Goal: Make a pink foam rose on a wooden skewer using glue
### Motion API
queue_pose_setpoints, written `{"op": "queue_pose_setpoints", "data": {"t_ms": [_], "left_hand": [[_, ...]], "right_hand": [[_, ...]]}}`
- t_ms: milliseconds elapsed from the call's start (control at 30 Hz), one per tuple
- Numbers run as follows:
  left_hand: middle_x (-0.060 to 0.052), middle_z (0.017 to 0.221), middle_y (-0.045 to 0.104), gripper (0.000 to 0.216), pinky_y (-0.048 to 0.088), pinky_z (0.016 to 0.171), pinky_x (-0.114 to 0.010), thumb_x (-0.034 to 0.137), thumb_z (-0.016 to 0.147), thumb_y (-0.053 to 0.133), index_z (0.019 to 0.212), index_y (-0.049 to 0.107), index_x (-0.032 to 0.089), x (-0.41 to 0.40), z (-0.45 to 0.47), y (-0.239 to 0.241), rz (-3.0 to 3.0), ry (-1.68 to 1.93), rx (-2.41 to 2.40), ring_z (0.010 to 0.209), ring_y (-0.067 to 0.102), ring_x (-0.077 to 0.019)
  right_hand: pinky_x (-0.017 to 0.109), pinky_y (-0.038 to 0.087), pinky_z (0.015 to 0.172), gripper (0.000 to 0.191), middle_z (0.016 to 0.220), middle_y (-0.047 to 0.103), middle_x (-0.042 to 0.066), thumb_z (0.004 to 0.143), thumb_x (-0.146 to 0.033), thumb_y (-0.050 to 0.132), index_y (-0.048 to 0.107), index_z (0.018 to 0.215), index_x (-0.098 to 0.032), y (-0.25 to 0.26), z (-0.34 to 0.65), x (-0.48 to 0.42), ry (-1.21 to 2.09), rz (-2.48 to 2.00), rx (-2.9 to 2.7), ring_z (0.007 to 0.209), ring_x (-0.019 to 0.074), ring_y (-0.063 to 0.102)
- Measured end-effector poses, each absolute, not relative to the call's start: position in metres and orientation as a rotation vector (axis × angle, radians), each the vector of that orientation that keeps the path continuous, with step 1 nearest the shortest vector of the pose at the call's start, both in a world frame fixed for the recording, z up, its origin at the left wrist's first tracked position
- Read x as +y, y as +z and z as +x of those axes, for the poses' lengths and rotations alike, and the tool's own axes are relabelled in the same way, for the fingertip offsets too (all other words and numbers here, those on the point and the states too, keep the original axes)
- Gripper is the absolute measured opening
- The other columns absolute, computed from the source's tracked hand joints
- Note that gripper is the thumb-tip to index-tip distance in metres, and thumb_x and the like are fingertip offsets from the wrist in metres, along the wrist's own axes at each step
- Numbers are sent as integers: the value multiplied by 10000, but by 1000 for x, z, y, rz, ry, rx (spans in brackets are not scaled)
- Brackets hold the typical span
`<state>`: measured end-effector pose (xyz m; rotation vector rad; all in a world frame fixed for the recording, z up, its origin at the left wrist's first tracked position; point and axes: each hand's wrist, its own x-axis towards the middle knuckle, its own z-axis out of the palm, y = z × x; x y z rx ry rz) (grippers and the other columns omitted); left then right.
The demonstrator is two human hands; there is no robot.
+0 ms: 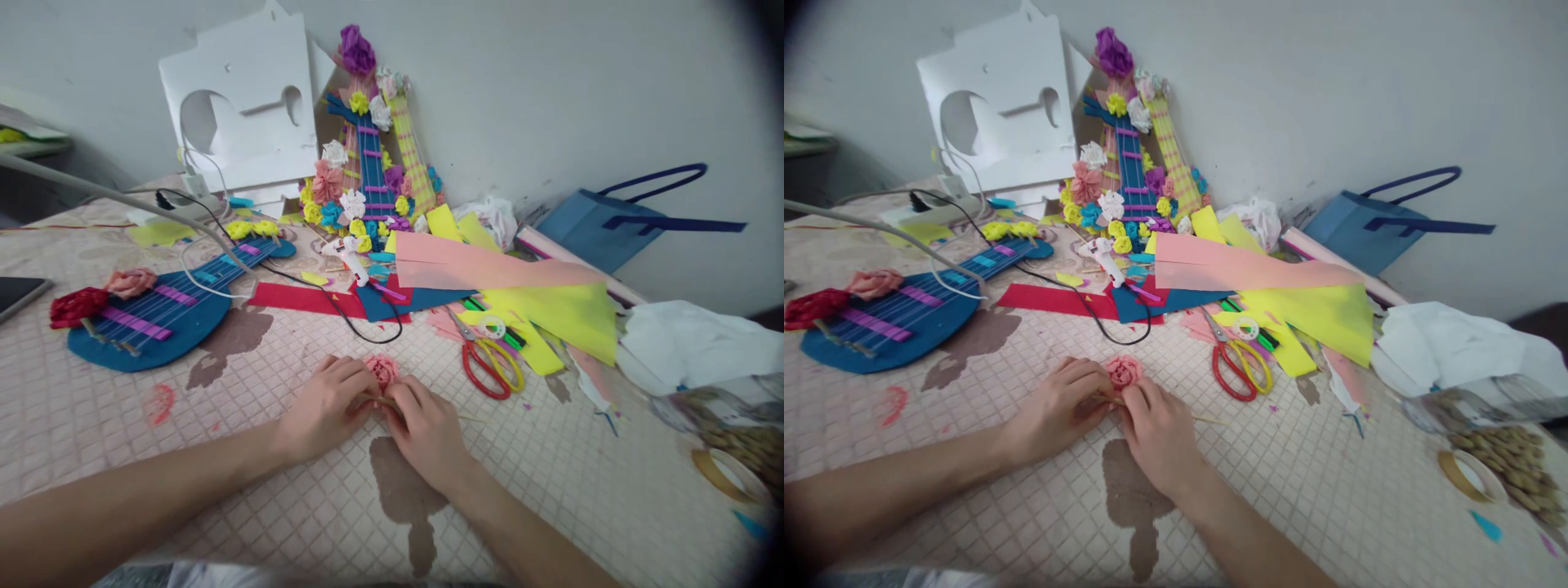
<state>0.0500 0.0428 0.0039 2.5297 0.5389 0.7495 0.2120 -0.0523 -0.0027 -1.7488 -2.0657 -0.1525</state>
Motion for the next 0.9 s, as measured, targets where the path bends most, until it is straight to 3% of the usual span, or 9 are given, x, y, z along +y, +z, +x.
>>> {"op": "queue_pose_setpoints", "data": {"t_ms": [200, 467, 900], "left_hand": [[-17, 860, 621, 158, 377, 769, -342, 61, 751, 567, 855, 558, 180, 39, 52, 6, 2513, 755, 556, 846, 557, -182], [-16, 867, 620, 149, 377, 770, -342, 68, 776, 555, 865, 568, 186, 39, 50, 5, 2528, 739, 566, 843, 557, -180], [-35, 892, 648, 102, 424, 776, -329, 135, 866, 550, 925, 607, 195, 43, 45, 5, 2606, 711, 478, 860, 582, -180]], "right_hand": [[288, 454, 606, 89, 892, 605, 42, 840, -199, 574, 505, 895, -205, -5, 208, -50, -192, -1776, -2072, 755, 189, 601], [277, 443, 581, 35, 836, 609, 40, 890, -220, 527, 509, 872, -195, -4, 209, -50, -182, -1772, -2028, 716, 180, 604], [262, 451, 599, 131, 874, 619, 41, 925, -197, 461, 581, 872, -199, 1, 214, -51, -180, -1704, -2117, 707, 159, 596]]}}
